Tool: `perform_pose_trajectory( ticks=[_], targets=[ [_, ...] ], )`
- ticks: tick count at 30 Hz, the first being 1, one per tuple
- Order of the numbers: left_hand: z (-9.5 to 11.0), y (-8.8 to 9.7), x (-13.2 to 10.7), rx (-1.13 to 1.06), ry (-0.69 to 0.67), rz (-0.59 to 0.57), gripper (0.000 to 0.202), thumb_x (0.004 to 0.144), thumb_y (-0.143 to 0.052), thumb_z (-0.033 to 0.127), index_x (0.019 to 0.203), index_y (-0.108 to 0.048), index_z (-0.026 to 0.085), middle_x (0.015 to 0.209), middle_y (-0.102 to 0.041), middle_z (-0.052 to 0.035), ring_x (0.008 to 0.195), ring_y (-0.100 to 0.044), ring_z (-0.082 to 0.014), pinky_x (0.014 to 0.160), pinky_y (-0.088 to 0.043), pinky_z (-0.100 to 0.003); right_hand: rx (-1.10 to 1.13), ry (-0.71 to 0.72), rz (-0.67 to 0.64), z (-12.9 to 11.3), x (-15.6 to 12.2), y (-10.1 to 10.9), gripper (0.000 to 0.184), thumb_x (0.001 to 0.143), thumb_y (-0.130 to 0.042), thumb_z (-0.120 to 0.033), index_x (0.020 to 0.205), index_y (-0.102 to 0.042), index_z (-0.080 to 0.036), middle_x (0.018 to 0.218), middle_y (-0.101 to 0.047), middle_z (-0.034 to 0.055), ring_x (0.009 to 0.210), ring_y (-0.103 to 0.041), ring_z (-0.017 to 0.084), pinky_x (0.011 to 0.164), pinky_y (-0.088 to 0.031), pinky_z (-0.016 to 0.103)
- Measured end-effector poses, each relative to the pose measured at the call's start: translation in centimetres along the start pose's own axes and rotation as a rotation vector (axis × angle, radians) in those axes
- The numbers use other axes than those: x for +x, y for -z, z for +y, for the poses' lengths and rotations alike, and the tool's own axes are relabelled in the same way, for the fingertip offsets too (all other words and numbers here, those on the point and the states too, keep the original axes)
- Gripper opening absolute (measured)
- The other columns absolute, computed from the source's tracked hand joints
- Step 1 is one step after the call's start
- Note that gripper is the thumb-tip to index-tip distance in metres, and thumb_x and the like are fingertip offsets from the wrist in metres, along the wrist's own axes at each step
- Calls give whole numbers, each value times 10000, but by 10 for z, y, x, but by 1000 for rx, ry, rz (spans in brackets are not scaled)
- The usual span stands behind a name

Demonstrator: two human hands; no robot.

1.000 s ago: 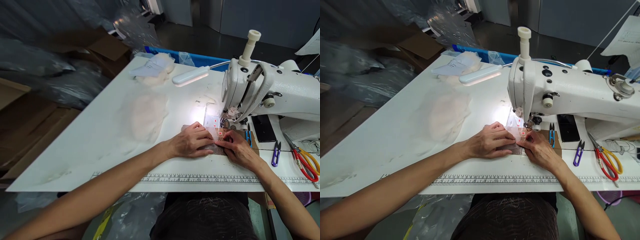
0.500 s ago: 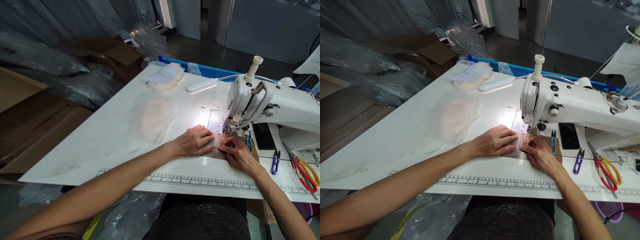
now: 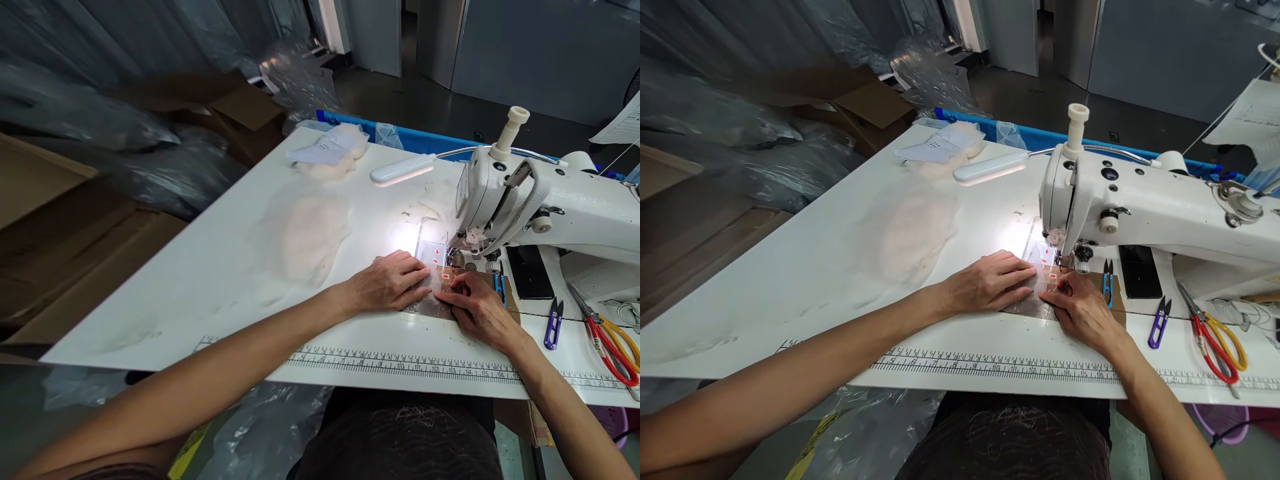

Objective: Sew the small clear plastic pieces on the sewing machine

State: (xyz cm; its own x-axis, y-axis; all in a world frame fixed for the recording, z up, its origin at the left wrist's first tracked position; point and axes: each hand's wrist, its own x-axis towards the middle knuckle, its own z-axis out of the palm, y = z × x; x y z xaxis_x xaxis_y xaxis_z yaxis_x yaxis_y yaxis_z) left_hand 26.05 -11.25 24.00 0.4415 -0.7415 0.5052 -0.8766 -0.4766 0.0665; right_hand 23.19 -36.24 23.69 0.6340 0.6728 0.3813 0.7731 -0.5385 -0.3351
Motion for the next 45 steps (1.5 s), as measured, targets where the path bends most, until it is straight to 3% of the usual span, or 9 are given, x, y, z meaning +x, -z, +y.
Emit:
perform_pose_trajectory(
  ticks=[9, 16, 22, 29, 37, 45],
  targets=[
    [1, 20, 4, -263, 199, -113, 287, 934, -326, 150, 1158, -504, 120, 954, -651, -99, 863, -615, -194, 768, -525, -341, -6, -23, -22, -2, 0, 2, 330, 937, -473, -147, 1119, -715, -276, 988, -551, 86, 892, -574, 196, 728, -541, 334],
    [10, 7, 5, 100, 73, -173, 368, 1046, -263, 351, 1236, -483, 126, 971, -624, -100, 809, -559, -211, 699, -465, -354, -17, 2, -8, -2, 1, 0, 308, 944, -479, -142, 1113, -709, -259, 980, -552, 85, 875, -565, 190, 749, -545, 343],
    [13, 4, 5, 240, 58, -212, 393, 1040, -248, 358, 1152, -545, 125, 976, -614, -101, 779, -524, -200, 698, -417, -345, -26, -31, -40, -3, 1, 2, 318, 954, -479, -162, 1139, -697, -300, 998, -553, 79, 903, -565, 198, 787, -552, 372],
    [13, 2, 4, 272, 38, -194, 369, 1027, -312, 323, 1194, -572, 120, 1250, -614, -125, 913, -554, -236, 786, -400, -381, -56, -43, -72, -4, 1, 2, 338, 933, -492, -142, 1156, -688, -305, 1012, -566, 76, 899, -563, 196, 788, -551, 363],
    [-13, 1, 29, 96, -4, -316, 347, 1015, -368, 313, 1197, -624, 164, 1300, -621, -100, 1009, -587, -240, 837, -416, -383, -23, -146, -50, -5, 3, 3, 366, 870, -512, -81, 1160, -688, -218, 1043, -573, 104, 900, -594, 208, 794, -571, 368],
    [-12, -9, 22, 24, 52, -196, 369, 1010, -361, 313, 1221, -602, 130, 1333, -605, -121, 1098, -575, -263, 964, -402, -463, -27, -185, -60, -4, 4, 1, 412, 872, -513, -87, 1218, -666, -250, 1042, -561, 93, 865, -582, 205, 787, -570, 379]
  ],
)
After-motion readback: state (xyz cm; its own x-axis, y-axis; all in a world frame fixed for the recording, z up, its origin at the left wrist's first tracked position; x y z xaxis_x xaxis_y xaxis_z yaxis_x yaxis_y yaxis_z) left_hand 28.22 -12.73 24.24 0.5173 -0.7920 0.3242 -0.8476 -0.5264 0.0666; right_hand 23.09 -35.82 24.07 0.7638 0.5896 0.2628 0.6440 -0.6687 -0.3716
